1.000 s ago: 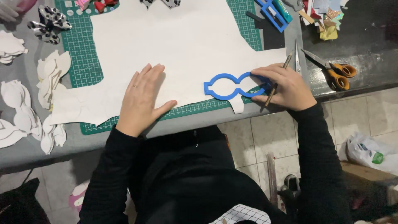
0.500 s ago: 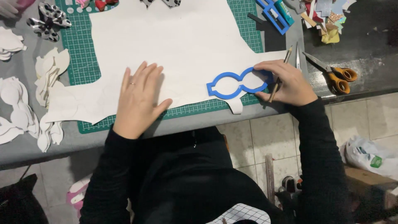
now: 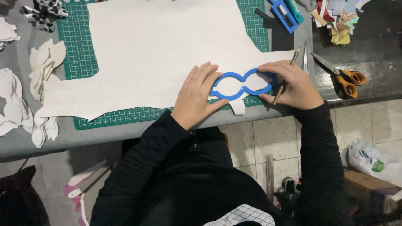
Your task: Trace butterfly and bow-shaped patterns onto a sheet of material using a pencil and plastic templates.
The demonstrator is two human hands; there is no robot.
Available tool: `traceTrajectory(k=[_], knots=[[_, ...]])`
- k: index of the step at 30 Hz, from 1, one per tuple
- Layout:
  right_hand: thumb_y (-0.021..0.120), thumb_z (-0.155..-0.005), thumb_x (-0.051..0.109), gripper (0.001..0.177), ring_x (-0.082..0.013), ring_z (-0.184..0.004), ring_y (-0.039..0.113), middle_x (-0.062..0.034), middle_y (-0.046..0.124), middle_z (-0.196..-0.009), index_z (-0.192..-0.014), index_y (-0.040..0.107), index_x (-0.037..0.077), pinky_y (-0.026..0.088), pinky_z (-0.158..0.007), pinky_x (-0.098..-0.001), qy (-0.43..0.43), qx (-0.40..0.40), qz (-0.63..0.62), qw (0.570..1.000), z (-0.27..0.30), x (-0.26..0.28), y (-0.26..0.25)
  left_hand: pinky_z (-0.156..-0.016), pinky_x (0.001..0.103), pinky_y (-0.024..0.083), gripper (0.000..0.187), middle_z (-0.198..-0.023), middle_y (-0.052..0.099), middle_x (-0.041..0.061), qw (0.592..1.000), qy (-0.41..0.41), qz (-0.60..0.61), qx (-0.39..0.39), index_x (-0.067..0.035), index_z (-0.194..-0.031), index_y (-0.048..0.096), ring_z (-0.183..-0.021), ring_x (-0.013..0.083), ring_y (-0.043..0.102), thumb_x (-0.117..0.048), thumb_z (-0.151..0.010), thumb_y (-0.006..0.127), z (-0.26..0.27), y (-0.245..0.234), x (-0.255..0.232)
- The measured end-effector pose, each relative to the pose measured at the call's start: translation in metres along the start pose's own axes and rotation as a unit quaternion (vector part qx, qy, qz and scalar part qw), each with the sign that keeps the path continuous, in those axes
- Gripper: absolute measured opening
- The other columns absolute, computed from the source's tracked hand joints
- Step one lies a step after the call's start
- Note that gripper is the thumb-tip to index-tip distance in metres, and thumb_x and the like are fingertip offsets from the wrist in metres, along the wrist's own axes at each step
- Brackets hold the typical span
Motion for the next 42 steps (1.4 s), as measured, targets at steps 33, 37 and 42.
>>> traceTrajectory(k=[33, 37, 42], knots=[[0.083, -0.086, 0.022, 0.046, -0.023, -0.115, 0.07, -0.0071, 0.073, -0.128, -0.13, 0.071, 0.013, 0.058, -0.096, -0.0349, 0.034, 0.005, -0.019, 0.999, 0.016, -0.035, -0.008, -0.121, 0.056, 0.033, 0.065, -0.143, 0.054, 0.018, 0.999, -0.005, -0.033, -0.004, -0.003, -0.131, 0.062, -0.143, 0.0362, 0.046, -0.044, -0.085, 0.084, -0.002, 0.005, -0.002], [0.08, -0.088, 0.025, 0.043, -0.0218, -0.109, 0.071, -0.0061, 0.072, -0.128, -0.128, 0.072, 0.013, 0.06, -0.089, -0.0342, 0.057, 0.028, -0.006, 0.998, 0.012, -0.026, -0.012, -0.121, 0.056, 0.034, 0.064, -0.148, 0.049, 0.021, 0.999, 0.005, -0.029, -0.011, -0.006, -0.133, 0.062, -0.147, 0.0411, 0.04, -0.043, -0.085, 0.084, -0.003, 0.006, -0.001], [0.079, -0.089, 0.026, 0.042, -0.0216, -0.105, 0.072, -0.0052, 0.072, -0.128, -0.128, 0.072, 0.013, 0.06, -0.084, -0.0338, 0.063, 0.048, 0.017, 0.997, 0.009, -0.024, -0.013, -0.121, 0.055, 0.035, 0.065, -0.16, 0.037, 0.025, 1.0, 0.018, -0.016, 0.018, -0.011, -0.136, 0.062, -0.153, 0.0467, 0.028, -0.041, -0.083, 0.084, -0.012, 0.004, 0.0]])
Point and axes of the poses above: each hand's wrist, its own z-axis away from the middle knuckle, its own y-axis out of the palm, x = y × z, the point moved 2 cm from there along -z, towards the middle knuckle
